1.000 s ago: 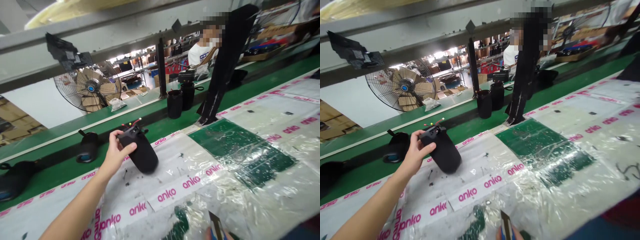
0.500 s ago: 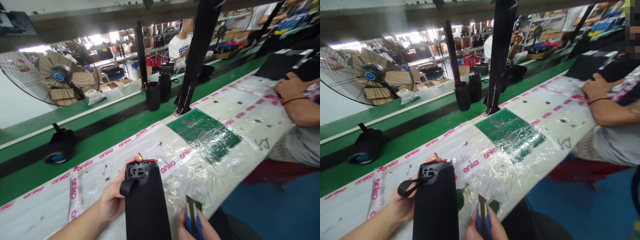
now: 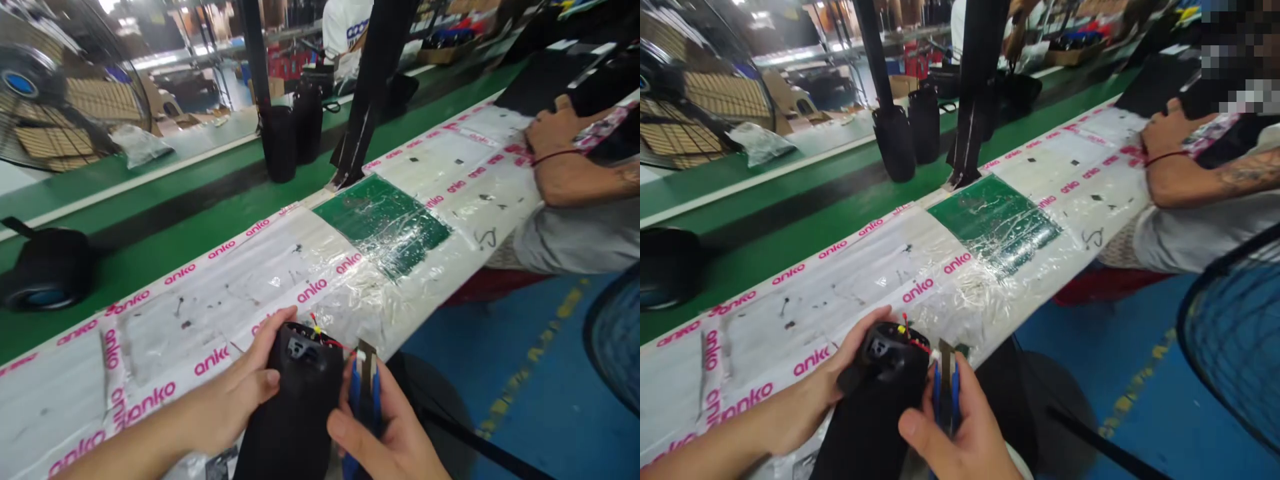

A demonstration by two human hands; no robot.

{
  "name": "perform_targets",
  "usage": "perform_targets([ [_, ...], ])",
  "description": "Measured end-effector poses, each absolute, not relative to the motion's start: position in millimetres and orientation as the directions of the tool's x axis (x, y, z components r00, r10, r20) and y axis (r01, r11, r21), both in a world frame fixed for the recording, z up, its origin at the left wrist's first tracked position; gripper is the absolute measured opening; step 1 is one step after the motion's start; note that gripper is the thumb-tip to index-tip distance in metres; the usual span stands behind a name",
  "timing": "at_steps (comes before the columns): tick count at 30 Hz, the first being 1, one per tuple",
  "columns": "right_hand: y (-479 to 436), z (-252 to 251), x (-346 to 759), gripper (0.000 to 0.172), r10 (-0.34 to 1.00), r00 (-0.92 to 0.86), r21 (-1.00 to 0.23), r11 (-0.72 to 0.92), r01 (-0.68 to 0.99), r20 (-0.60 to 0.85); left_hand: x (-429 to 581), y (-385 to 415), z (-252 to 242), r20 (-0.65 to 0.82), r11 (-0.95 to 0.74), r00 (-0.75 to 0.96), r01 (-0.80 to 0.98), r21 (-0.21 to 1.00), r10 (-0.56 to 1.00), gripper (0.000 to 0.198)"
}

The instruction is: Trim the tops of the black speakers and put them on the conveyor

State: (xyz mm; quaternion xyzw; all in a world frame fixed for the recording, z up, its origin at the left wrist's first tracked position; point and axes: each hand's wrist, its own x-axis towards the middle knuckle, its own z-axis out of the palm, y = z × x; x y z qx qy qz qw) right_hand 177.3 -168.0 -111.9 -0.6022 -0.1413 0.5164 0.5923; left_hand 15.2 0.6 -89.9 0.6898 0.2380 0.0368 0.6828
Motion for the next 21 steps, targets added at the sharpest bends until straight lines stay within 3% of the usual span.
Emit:
perform_targets([
  [1, -167.9, -112.2, 177.9, 0.072, 0.788, 0.417, -0.868, -0.282, -0.409, -0.453, 16.4, 0.9, -87.7, -0.212, -0.145, 0.903, 0.282, 0.948, 0.374, 0.064],
  [3, -169.6, -113.3, 178.4, 0.063, 0.796, 0.409, -0.881, -0.313, -0.354, -0.447, 22.2, 3.4, -82.5, -0.115, -0.340, 0.943, 0.224, 0.913, 0.314, 0.064],
  [7, -179.0, -110.0, 187.8, 0.045, 0.806, 0.422, -0.909, -0.351, -0.224, -0.415, 42.5, 13.5, -72.8, -0.119, -0.234, 0.950, 0.191, 0.953, 0.288, 0.080],
  [9, -183.1, -104.3, 201.2, 0.034, 0.860, 0.440, -0.938, -0.333, 0.098, -0.259, 52.7, 19.6, -69.9, -0.124, -0.211, 0.945, 0.193, 0.958, 0.302, 0.077],
  [11, -183.4, -96.7, 218.2, 0.028, 0.949, 0.315, -0.798, -0.174, 0.576, 0.020, 60.6, 24.9, -69.8, -0.126, -0.226, 0.953, 0.191, 0.955, 0.277, 0.069],
  [13, -179.1, -88.2, 234.3, 0.025, 0.976, 0.087, -0.513, 0.029, 0.858, 0.201, 65.4, 28.4, -73.2, -0.138, -0.202, 0.960, 0.189, 0.961, 0.245, 0.068],
  [16, -167.4, -76.6, 250.1, 0.023, 0.971, -0.059, -0.266, 0.121, 0.956, 0.231, 66.7, 29.8, -82.8, -0.157, -0.080, 0.966, 0.176, 0.981, 0.204, 0.076],
  [21, -155.2, -66.9, 256.4, 0.025, 0.981, -0.118, -0.210, 0.150, 0.966, 0.156, 64.6, 29.9, -92.4, -0.185, 0.004, 0.969, 0.187, 0.982, 0.166, 0.081],
])
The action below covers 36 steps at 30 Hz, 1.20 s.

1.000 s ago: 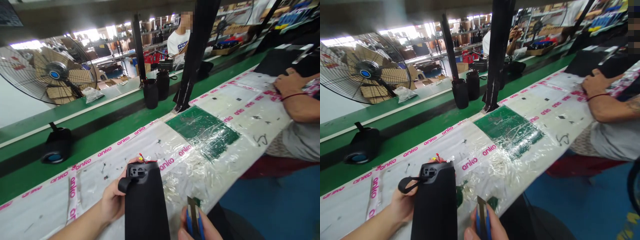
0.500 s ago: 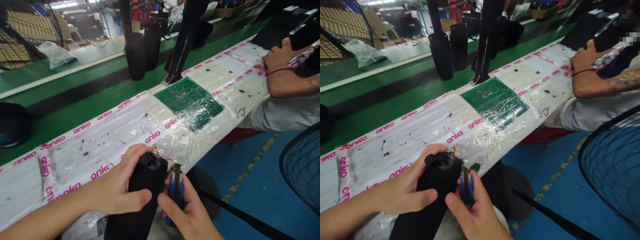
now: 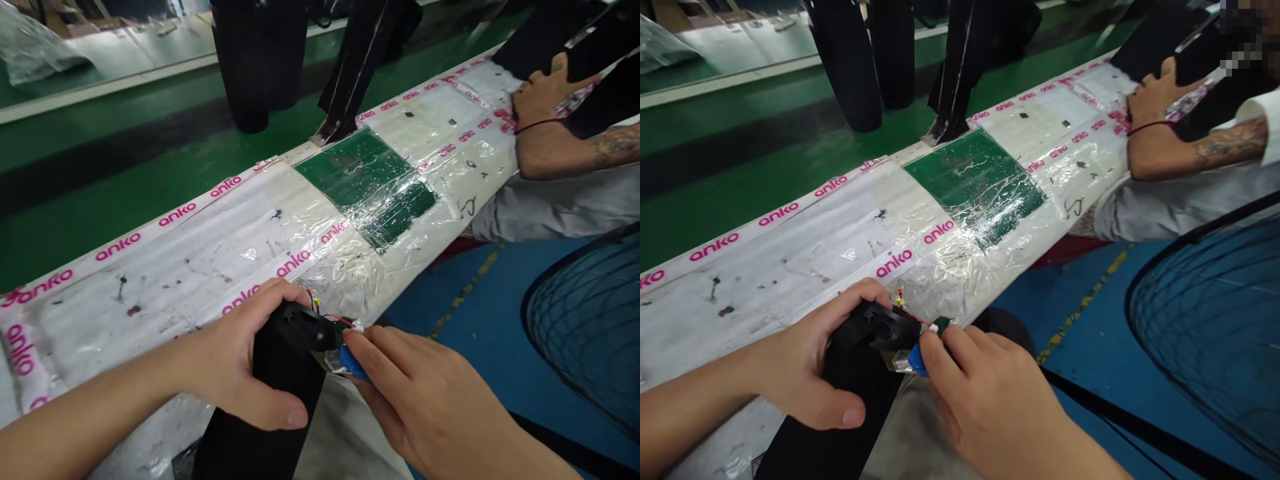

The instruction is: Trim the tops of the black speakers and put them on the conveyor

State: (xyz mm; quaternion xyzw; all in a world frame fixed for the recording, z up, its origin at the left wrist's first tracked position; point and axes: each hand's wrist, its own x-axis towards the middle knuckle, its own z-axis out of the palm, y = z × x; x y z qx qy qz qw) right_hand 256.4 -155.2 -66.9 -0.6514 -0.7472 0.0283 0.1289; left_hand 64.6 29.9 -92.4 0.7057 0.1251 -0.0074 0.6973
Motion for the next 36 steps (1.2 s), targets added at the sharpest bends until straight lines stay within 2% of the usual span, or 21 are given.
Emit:
perform_targets([
  [9, -155.8, -62.3, 257.2, 0.029, 0.979, -0.158, -0.170, 0.179, 0.969, 0.130, 67.1, 35.6, -94.3, -0.175, 0.008, 0.979, 0.175, 0.984, 0.105, 0.082],
  [14, -156.1, -62.4, 253.2, 0.028, 0.983, -0.149, -0.171, 0.165, 0.971, 0.103, 68.5, 35.5, -92.3, -0.198, 0.013, 0.972, 0.198, 0.980, 0.126, 0.077],
  [20, -160.5, -66.7, 245.0, 0.027, 0.985, -0.098, -0.083, 0.110, 0.990, 0.143, 69.7, 34.5, -91.6, -0.121, -0.048, 0.987, 0.127, 0.991, 0.105, 0.077],
  [27, -156.9, -59.2, 239.3, 0.036, 0.997, -0.060, -0.051, 0.062, 0.997, 0.040, 72.6, 35.1, -83.8, -0.174, -0.084, 0.977, 0.185, 0.979, 0.127, 0.070],
  [29, -154.4, -55.9, 239.7, 0.034, 0.999, -0.052, -0.073, 0.052, 0.996, 0.001, 70.6, 32.3, -83.6, -0.168, -0.100, 0.976, 0.182, 0.978, 0.138, 0.067],
  [33, -150.3, -52.8, 246.1, 0.024, 0.990, -0.100, -0.233, 0.076, 0.969, -0.095, 64.3, 23.0, -85.4, -0.172, -0.092, 0.966, 0.192, 0.977, 0.193, 0.068],
  [36, -151.5, -53.8, 251.3, 0.022, 0.995, -0.096, -0.275, 0.091, 0.957, -0.005, 62.8, 18.7, -86.9, -0.176, -0.079, 0.959, 0.198, 0.977, 0.223, 0.068],
])
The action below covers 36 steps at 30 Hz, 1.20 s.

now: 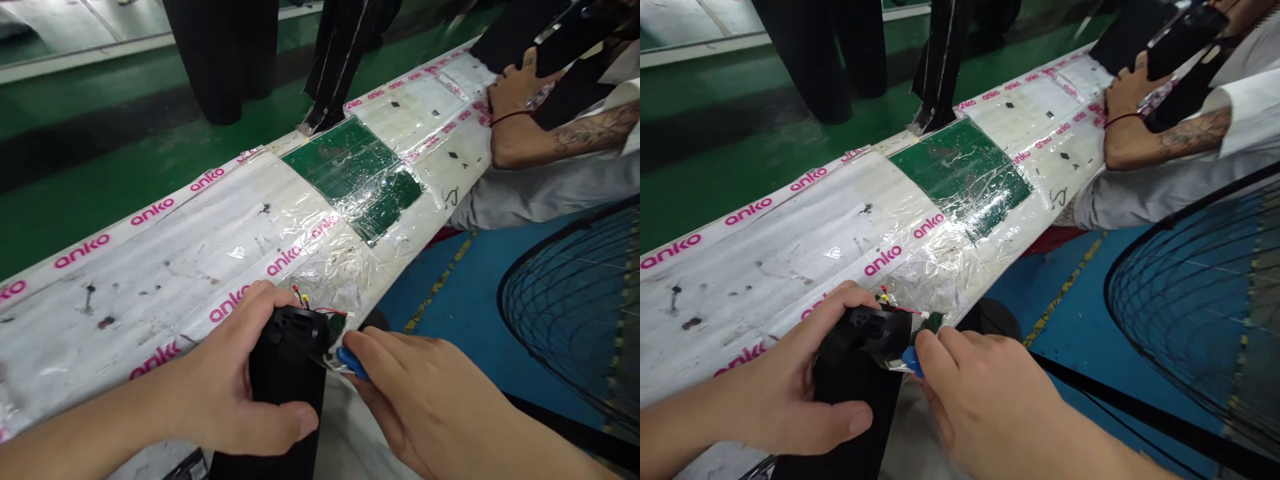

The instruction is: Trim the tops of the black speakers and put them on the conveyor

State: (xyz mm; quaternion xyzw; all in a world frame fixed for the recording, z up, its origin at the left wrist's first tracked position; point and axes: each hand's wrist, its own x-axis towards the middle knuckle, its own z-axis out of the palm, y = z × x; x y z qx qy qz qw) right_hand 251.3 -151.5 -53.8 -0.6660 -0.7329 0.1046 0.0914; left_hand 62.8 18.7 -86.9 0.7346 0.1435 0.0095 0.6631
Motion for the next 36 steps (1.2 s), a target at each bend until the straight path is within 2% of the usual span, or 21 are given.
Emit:
perform_targets([
  [4, -155.7, -56.6, 252.6, 0.022, 0.992, -0.074, -0.220, 0.094, 0.971, 0.098, 64.6, 18.6, -86.7, -0.186, -0.054, 0.957, 0.203, 0.978, 0.224, 0.066],
  [8, -156.2, -58.1, 250.4, 0.023, 0.993, -0.108, -0.185, 0.114, 0.976, 0.044, 64.7, 19.1, -86.9, -0.240, 0.012, 0.947, 0.243, 0.970, 0.216, 0.071],
  [12, -154.6, -58.7, 247.1, 0.026, 0.995, -0.101, -0.146, 0.101, 0.984, 0.006, 64.1, 20.6, -88.9, -0.202, -0.021, 0.961, 0.209, 0.978, 0.187, 0.084],
  [16, -153.9, -59.0, 243.5, 0.027, 0.996, -0.074, -0.090, 0.078, 0.993, 0.044, 64.1, 21.7, -87.9, -0.155, -0.085, 0.969, 0.174, 0.981, 0.192, 0.069],
  [18, -153.6, -59.1, 243.0, 0.026, 0.996, -0.070, -0.103, 0.075, 0.992, 0.052, 64.3, 21.5, -86.4, -0.161, -0.095, 0.968, 0.181, 0.979, 0.193, 0.063],
  [28, -156.8, -62.7, 245.1, 0.029, 0.995, -0.097, -0.175, 0.102, 0.979, 0.035, 69.7, 21.4, -85.5, -0.141, -0.083, 0.968, 0.161, 0.983, 0.207, 0.056],
  [36, -157.2, -62.7, 244.0, 0.029, 0.993, -0.096, -0.164, 0.106, 0.981, 0.067, 67.3, 23.3, -87.5, -0.148, -0.075, 0.971, 0.164, 0.984, 0.186, 0.061],
])
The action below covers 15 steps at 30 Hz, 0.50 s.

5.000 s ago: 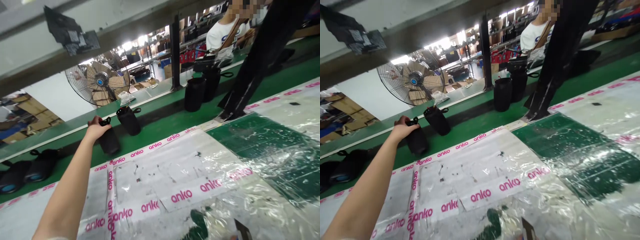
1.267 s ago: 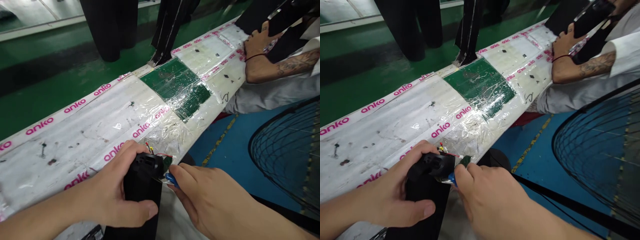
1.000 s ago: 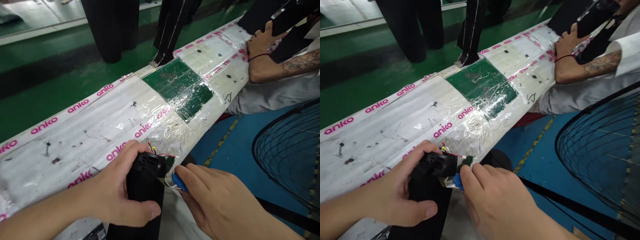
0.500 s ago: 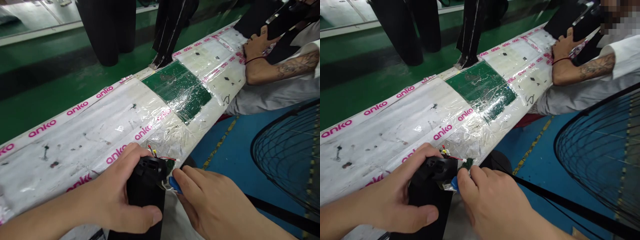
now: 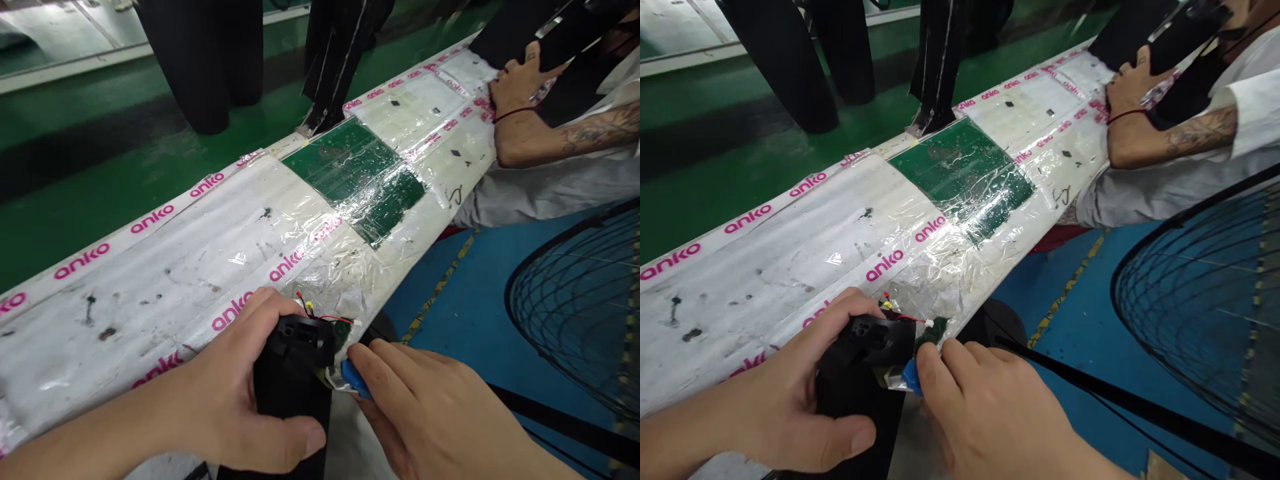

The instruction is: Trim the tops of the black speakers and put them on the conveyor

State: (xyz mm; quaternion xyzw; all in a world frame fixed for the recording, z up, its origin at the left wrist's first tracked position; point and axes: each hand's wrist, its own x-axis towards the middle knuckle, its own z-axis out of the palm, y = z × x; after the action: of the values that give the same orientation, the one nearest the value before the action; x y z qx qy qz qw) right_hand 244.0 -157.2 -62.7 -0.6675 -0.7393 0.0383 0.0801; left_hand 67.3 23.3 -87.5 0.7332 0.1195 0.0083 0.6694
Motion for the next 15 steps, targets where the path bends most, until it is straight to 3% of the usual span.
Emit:
perform_targets([
  [10, -156.6, -60.1, 240.9, 0.029, 0.996, -0.064, -0.116, 0.071, 0.991, 0.060, 64.9, 21.4, -86.3, -0.191, -0.021, 0.963, 0.198, 0.980, 0.190, 0.065],
  [15, -154.5, -59.7, 238.6, 0.032, 0.997, -0.042, -0.070, 0.046, 0.996, 0.059, 66.3, 23.0, -83.7, -0.156, -0.079, 0.965, 0.175, 0.981, 0.210, 0.063],
])
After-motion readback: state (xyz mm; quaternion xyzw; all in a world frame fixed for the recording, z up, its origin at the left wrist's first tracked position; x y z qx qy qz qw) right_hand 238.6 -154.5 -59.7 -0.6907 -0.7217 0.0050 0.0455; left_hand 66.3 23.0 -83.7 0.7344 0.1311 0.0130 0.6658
